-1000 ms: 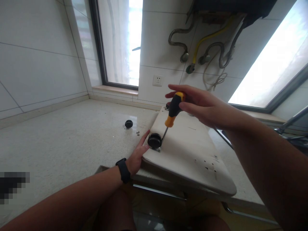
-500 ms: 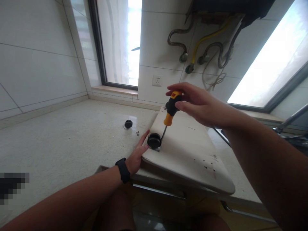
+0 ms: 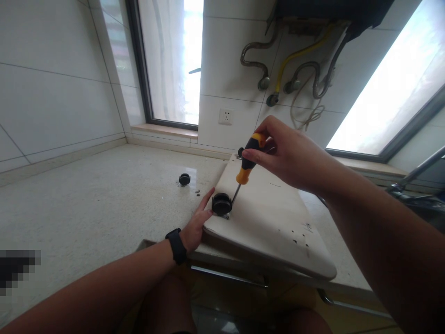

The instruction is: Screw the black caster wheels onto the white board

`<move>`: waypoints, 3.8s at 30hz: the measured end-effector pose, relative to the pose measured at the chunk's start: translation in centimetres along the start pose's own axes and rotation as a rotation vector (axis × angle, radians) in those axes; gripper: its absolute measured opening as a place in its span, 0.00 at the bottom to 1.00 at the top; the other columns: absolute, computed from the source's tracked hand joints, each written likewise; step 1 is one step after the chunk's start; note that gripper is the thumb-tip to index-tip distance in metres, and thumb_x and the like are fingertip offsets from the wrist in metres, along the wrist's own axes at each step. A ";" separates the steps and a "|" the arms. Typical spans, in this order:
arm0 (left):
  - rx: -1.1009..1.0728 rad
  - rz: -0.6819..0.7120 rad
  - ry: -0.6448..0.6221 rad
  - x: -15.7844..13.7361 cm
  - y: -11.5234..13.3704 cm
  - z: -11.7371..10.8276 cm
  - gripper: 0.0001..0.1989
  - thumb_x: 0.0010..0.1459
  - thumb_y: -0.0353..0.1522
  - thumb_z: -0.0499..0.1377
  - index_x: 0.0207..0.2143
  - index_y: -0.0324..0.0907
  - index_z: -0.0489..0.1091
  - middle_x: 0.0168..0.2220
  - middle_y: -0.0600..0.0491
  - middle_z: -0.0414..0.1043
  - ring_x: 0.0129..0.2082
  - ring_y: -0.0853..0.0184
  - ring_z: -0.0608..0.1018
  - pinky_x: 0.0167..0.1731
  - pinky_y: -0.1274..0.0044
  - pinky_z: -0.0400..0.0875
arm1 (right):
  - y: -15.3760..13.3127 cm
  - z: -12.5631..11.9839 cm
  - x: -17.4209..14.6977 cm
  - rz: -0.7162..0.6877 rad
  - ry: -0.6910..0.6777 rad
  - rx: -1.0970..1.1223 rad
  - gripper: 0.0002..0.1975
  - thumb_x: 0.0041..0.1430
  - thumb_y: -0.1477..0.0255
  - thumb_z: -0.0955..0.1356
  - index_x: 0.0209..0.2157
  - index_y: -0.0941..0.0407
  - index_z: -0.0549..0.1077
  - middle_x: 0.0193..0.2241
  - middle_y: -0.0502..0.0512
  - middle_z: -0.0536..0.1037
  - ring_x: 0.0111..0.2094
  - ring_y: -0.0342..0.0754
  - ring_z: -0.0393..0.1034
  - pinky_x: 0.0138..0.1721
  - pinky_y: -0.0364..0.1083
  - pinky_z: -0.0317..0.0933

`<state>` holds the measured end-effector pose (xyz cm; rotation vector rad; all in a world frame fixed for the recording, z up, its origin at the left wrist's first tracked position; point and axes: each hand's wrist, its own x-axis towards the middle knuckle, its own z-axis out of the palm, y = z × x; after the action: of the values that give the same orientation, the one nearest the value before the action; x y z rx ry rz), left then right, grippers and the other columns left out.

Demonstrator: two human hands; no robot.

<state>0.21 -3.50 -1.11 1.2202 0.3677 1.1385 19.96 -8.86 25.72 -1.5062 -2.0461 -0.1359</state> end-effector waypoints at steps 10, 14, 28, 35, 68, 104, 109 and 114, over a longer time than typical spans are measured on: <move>-0.048 0.009 -0.007 0.0 -0.1 0.0 0.36 0.70 0.44 0.59 0.76 0.48 0.55 0.74 0.48 0.61 0.74 0.47 0.60 0.73 0.57 0.50 | 2.0 -0.3 0.0 -0.206 -0.259 0.445 0.26 0.67 0.65 0.70 0.65 0.47 0.69 0.59 0.58 0.78 0.57 0.58 0.77 0.59 0.61 0.72; -0.031 0.005 -0.018 0.1 -0.1 -0.2 0.36 0.69 0.43 0.61 0.75 0.49 0.56 0.74 0.49 0.59 0.74 0.47 0.60 0.73 0.57 0.48 | 1.6 0.0 0.2 -0.083 -0.096 0.219 0.22 0.60 0.59 0.75 0.55 0.49 0.77 0.45 0.58 0.84 0.44 0.61 0.81 0.53 0.65 0.74; -0.035 0.026 -0.044 0.0 0.0 0.0 0.34 0.71 0.44 0.59 0.75 0.50 0.55 0.74 0.49 0.60 0.74 0.47 0.60 0.72 0.56 0.49 | 1.7 -0.7 -0.8 -0.202 -0.169 0.271 0.29 0.69 0.61 0.68 0.69 0.47 0.67 0.64 0.59 0.75 0.60 0.60 0.74 0.61 0.63 0.70; -0.048 -0.060 -0.025 -0.1 0.0 0.0 0.40 0.68 0.41 0.62 0.77 0.52 0.51 0.71 0.47 0.66 0.70 0.44 0.67 0.70 0.54 0.55 | 1.2 -0.5 -0.4 -0.016 -0.009 0.023 0.19 0.58 0.51 0.76 0.43 0.50 0.82 0.34 0.55 0.84 0.34 0.56 0.78 0.37 0.60 0.73; 0.015 0.014 -0.073 0.2 -0.5 -0.5 0.39 0.68 0.42 0.60 0.77 0.48 0.50 0.74 0.48 0.59 0.73 0.46 0.61 0.73 0.54 0.47 | 1.2 -0.7 -0.6 -0.120 -0.264 0.297 0.25 0.69 0.58 0.67 0.64 0.49 0.68 0.58 0.61 0.79 0.53 0.59 0.77 0.54 0.61 0.73; 0.168 -0.004 -0.056 0.0 0.0 -0.2 0.44 0.63 0.32 0.64 0.77 0.49 0.50 0.76 0.49 0.56 0.73 0.48 0.62 0.74 0.58 0.48 | 1.5 -1.1 -2.5 -0.043 -0.150 0.178 0.18 0.62 0.52 0.73 0.42 0.51 0.76 0.40 0.58 0.83 0.40 0.59 0.77 0.40 0.59 0.72; 0.170 -0.027 -0.043 0.0 0.6 0.2 0.44 0.63 0.32 0.64 0.77 0.49 0.50 0.75 0.48 0.58 0.73 0.48 0.62 0.74 0.58 0.49 | 0.4 0.2 -2.8 0.163 0.033 0.084 0.21 0.56 0.48 0.75 0.32 0.51 0.72 0.29 0.57 0.78 0.33 0.58 0.75 0.29 0.55 0.65; 0.160 0.018 -0.028 0.0 0.7 0.4 0.39 0.65 0.35 0.60 0.76 0.46 0.53 0.75 0.49 0.57 0.75 0.47 0.59 0.74 0.58 0.47 | 1.3 0.8 -3.1 0.250 0.045 0.161 0.23 0.59 0.47 0.73 0.39 0.51 0.71 0.33 0.58 0.80 0.35 0.60 0.78 0.31 0.57 0.71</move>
<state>0.17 -3.74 -0.36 1.3808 0.4340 1.1233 21.42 -10.69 23.11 -1.6249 -1.7713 0.0906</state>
